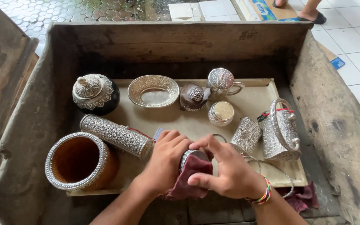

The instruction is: A person uses a polishing cloth to clean and shine an intricate silver figurine at a workshop bench.

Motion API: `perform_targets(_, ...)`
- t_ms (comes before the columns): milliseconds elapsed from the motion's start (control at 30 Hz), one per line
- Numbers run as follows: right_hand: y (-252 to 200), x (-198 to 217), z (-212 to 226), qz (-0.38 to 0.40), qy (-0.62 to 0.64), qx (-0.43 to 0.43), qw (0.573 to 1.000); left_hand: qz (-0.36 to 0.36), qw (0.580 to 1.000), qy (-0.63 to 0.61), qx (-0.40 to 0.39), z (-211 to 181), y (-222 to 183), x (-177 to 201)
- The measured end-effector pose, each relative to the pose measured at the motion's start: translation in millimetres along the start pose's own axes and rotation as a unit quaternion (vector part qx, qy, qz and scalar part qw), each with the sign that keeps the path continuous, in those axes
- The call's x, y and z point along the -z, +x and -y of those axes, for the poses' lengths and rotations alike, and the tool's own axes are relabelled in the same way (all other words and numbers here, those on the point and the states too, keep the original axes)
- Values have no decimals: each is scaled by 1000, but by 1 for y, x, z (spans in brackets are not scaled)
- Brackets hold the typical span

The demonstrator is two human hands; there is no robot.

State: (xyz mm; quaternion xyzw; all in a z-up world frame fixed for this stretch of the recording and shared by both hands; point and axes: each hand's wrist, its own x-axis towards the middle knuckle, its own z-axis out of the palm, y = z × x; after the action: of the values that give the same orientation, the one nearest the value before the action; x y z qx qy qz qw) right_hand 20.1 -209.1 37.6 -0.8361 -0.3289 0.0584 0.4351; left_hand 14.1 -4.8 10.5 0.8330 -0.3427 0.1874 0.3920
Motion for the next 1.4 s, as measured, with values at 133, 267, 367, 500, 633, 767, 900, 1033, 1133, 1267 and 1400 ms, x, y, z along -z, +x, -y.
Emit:
perform_targets(133,-2,-10,-2,-44,4,3,999,17,1000,19,12,8,-3,-4)
perform_targets(267,-1,-18,-6,-94,1,-11,995,31,1000,0,0,14,-8,-18)
perform_targets(367,-2,-12,-10,-63,21,-23,998,2,1000,-5,0,11,-6,-17)
perform_targets(500,-5,-10,-10,-22,-2,-6,1000,23,1000,-3,18,12,-9,-12)
perform_targets(633,0,-26,-12,-85,6,-33,996,-2,994,112,-15,28,-16,-27)
perform_targets(767,-1,-25,-21,-111,30,-32,993,28,998,49,12,17,-12,-18)
perform_targets(900,-7,-4,-20,21,79,-88,993,13,1000,-4,17,14,-11,-8)
perform_targets(1033,-6,-19,-18,-15,62,-33,997,-8,1000,15,15,8,-8,-6)
perform_targets(1133,-6,-28,-19,-95,78,-21,992,12,998,57,-9,12,-9,-9)
perform_targets(1267,-5,-15,-16,-78,103,-24,991,-11,999,30,-20,8,-8,-7)
perform_targets(1400,-9,3,-21,-27,148,-45,988,-3,1000,-22,15,10,-11,-3)
